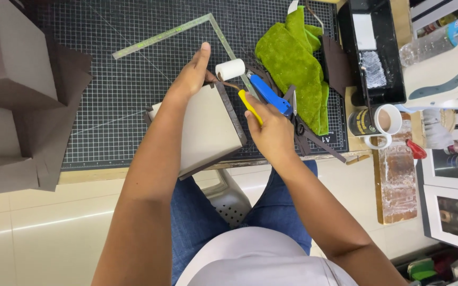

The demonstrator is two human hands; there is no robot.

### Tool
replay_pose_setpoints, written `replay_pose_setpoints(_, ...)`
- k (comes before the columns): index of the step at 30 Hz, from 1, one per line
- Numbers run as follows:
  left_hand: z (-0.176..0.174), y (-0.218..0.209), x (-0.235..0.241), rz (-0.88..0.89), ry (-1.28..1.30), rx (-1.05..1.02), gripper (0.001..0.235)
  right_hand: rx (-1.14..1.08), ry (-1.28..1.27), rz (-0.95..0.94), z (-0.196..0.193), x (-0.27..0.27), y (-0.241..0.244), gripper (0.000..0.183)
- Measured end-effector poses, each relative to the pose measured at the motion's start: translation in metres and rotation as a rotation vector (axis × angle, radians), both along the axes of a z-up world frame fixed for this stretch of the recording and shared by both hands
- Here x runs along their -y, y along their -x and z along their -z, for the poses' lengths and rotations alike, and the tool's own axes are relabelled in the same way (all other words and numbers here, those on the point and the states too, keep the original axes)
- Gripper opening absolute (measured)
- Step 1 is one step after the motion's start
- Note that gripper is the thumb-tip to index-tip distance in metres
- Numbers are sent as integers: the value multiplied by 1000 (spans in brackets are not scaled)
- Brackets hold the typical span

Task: Applying glue to paper and smoothing it onto the surface of a box using a hand tool.

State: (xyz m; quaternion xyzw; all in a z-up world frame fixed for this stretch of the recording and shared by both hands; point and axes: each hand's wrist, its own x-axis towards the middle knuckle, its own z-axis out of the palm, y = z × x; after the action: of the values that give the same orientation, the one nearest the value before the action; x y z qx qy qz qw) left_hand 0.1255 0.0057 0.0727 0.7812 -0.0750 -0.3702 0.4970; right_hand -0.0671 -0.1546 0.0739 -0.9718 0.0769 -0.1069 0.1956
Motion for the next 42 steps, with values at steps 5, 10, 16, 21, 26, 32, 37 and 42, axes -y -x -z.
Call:
replay_pose_setpoints(5,-8,2,-1,5,-15,-4,108,-41,46,-5,6,3,3,42)
replay_pose_setpoints(10,-5,2,1,33,-16,-17,111,-29,-13,-2,-10,-5,17,42)
replay_pose_setpoints(16,-7,2,-3,50,19,-39,111,-98,39,-3,1,-8,76,43)
replay_pose_setpoints(21,4,0,-4,64,155,-24,115,-213,-56,39,-25,4,152,49)
replay_pose_setpoints(26,7,0,-2,91,129,11,111,-196,-79,64,-48,5,140,47)
replay_pose_setpoints(32,-1,6,-4,109,106,67,111,-127,-13,-4,-19,3,103,45)
replay_pose_setpoints(37,2,3,-4,111,121,68,111,-247,-148,-18,-57,14,141,55)
replay_pose_setpoints(42,-2,6,-5,107,119,89,110,-149,-167,41,-53,11,144,47)
